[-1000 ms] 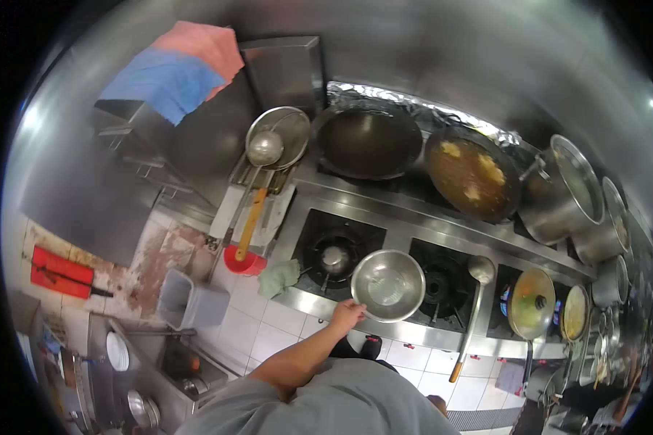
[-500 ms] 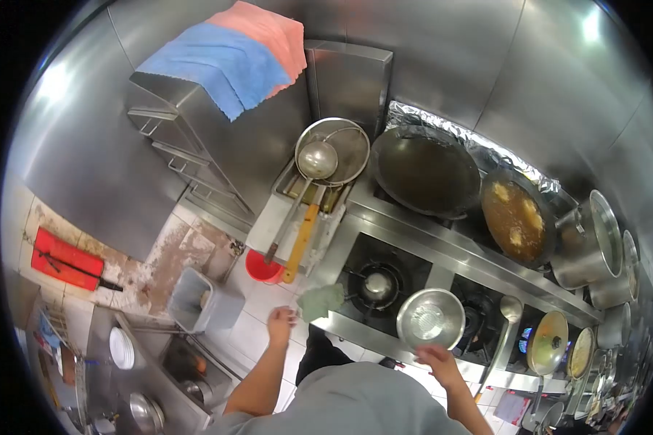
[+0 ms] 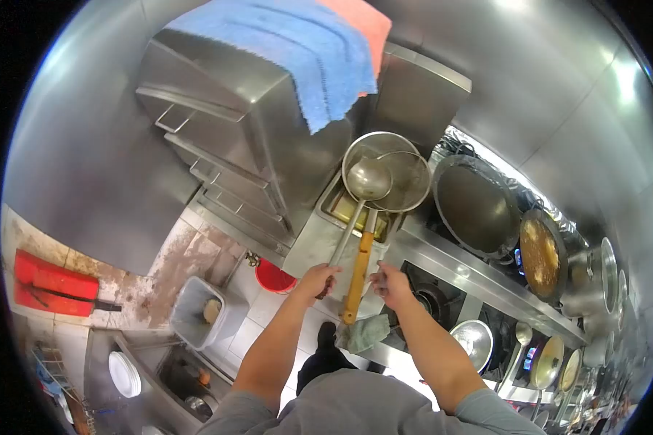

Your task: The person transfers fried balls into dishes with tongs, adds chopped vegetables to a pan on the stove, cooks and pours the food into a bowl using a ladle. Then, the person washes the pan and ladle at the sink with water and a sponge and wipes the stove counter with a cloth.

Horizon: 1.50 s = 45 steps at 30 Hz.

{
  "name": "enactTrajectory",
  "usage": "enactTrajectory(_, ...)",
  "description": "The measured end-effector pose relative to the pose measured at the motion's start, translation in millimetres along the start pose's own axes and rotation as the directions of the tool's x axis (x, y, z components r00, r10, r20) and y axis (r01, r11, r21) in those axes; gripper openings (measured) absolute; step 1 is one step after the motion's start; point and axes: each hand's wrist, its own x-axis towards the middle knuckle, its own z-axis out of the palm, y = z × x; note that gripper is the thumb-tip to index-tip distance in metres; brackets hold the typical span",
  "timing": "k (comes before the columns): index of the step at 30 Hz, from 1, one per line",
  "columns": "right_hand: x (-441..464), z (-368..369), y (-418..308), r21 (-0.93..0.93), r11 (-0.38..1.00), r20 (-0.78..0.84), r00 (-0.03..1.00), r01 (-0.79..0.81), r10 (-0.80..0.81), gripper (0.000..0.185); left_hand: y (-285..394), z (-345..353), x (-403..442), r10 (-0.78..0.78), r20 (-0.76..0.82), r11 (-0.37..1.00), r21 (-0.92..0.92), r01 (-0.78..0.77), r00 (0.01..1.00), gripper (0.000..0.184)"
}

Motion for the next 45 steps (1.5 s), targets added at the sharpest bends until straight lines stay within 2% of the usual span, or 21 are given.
enactTrajectory(3, -3.3, -12.2, -7.2, 0.029, 0.997, 0.103, 0.992, 0.076, -0.079, 0.025, 9.2, 10.4, -34.1, -0.060, 0.036, 0.994, -0.093, 0.063, 0.998, 0.030)
enactTrajectory(7, -28.9, -9.3, -20.9, 0.081, 0.994, 0.008, 0.998, 0.067, -0.068, 0.027, -14.2, 12.0, -102.5, -0.086, 0.051, 0.973, -0.211, 0.095, 0.995, 0.029)
enactTrajectory(10, -50.1, -28.8, -24.5, 0.203, 0.979, 0.184, 0.981, 0.021, -0.059, 0.032, -35.2, 12.7, -200.3, -0.056, -0.019, 0.957, -0.287, 0.048, 0.998, 0.031)
enactTrajectory(11, -54.3, -36.5, -28.4, 0.120, 0.993, 0.234, 0.971, 0.012, -0.040, 0.030, -53.7, 10.2, -229.9, -0.047, -0.018, 0.954, -0.298, 0.040, 0.999, 0.035)
enactTrajectory(15, -100.2, -42.8, -19.4, 0.081, 0.994, 0.193, 0.977, 0.073, -0.087, 0.029, -109.8, 30.4, -341.8, -0.016, -0.221, 0.926, -0.370, -0.069, 0.975, 0.039)
enactTrajectory(17, -105.9, -62.5, -9.5, 0.016, 0.995, 0.313, 0.945, 0.095, -0.096, 0.033, -116.4, 30.9, -378.0, -0.014, -0.307, 0.933, -0.345, -0.098, 0.952, 0.040)
enactTrajectory(20, -123.5, -67.0, -1.8, 0.015, 0.997, 0.303, 0.950, 0.073, -0.074, 0.034, -118.8, 7.3, -414.5, -0.088, -0.472, 0.964, -0.261, -0.044, 0.877, 0.043)
enactTrajectory(21, -130.5, -65.0, -1.8, 0.007, 0.997, 0.302, 0.950, 0.077, -0.076, 0.034, -135.1, -12.3, -419.5, -0.065, -0.502, 0.933, -0.337, -0.125, 0.863, 0.042)
enactTrajectory(25, -143.8, -60.7, 7.4, -0.020, 0.997, 0.279, 0.958, 0.075, -0.066, 0.035, -103.3, -78.4, -427.7, 0.073, -0.790, 0.975, -0.071, -0.210, 0.609, 0.057)
enactTrajectory(26, -143.4, -60.3, 11.4, -0.034, 0.996, 0.281, 0.957, 0.087, -0.073, 0.035, -104.1, -99.1, -426.1, 0.068, -0.783, 0.975, -0.079, -0.206, 0.618, 0.057)
enactTrajectory(27, -144.7, -54.3, 15.7, -0.035, 0.995, 0.270, 0.959, 0.092, -0.079, 0.035, -109.0, -124.3, -419.8, 0.260, -0.828, 0.961, 0.274, -0.046, 0.497, 0.060)
enactTrajectory(28, -147.3, -48.4, 19.5, -0.059, 0.991, 0.219, 0.970, 0.118, -0.102, 0.035, -115.5, -147.7, -411.0, 0.468, -0.785, 0.810, 0.565, 0.159, 0.407, 0.063)
enactTrajectory(29, -150.6, -43.3, 23.9, -0.086, 0.986, 0.165, 0.979, 0.140, -0.124, 0.036, -124.2, -166.5, -399.3, 0.460, -0.781, 0.812, 0.562, 0.155, 0.421, 0.063)
enactTrajectory(31, -151.1, -32.7, 32.7, -0.121, 0.977, 0.142, 0.977, 0.178, -0.161, 0.035, -141.5, -199.6, -366.2, 0.647, -0.695, 0.477, 0.689, 0.546, 0.312, 0.065)
enactTrajectory(32, -148.6, -30.8, 35.9, -0.126, 0.974, 0.141, 0.975, 0.188, -0.170, 0.035, -147.7, -214.8, -346.8, 0.408, -0.826, 0.570, 0.563, 0.598, 0.388, 0.068)
enactTrajectory(35, -143.5, -21.8, 49.6, -0.138, 0.967, 0.111, 0.974, 0.213, -0.198, 0.035, -174.4, -270.3, -302.7, 0.165, -0.877, 0.465, 0.472, 0.749, 0.451, 0.071)
enactTrajectory(38, -141.9, -5.0, 45.0, -0.156, 0.961, 0.093, 0.972, 0.228, -0.215, 0.036, -179.9, -295.9, -304.5, 0.303, -0.873, 0.495, 0.487, 0.719, 0.383, 0.073)
enactTrajectory(39, -151.7, -1.7, 44.1, -0.153, 0.961, 0.077, 0.972, 0.229, -0.220, 0.036, -140.8, -269.5, -316.2, 0.210, -0.922, 0.490, 0.387, 0.781, 0.326, 0.077)
enactTrajectory(41, -157.3, 16.3, 43.9, -0.207, 0.940, -0.004, 0.961, 0.269, -0.276, 0.035, -187.7, -300.7, -311.5, 0.337, -0.857, 0.495, 0.514, 0.700, 0.390, 0.081)
enactTrajectory(44, -136.4, 9.2, 36.6, -0.178, 0.946, 0.021, 0.962, 0.271, -0.272, 0.032, -196.0, -317.9, -314.2, 0.143, -0.833, 0.362, 0.547, 0.755, 0.535, 0.088)
enactTrajectory(45, -142.2, 23.3, 27.8, -0.118, 0.957, 0.056, 0.964, 0.264, -0.259, 0.031, -196.4, -321.3, -318.1, 0.141, -0.851, 0.360, 0.520, 0.774, 0.506, 0.085)
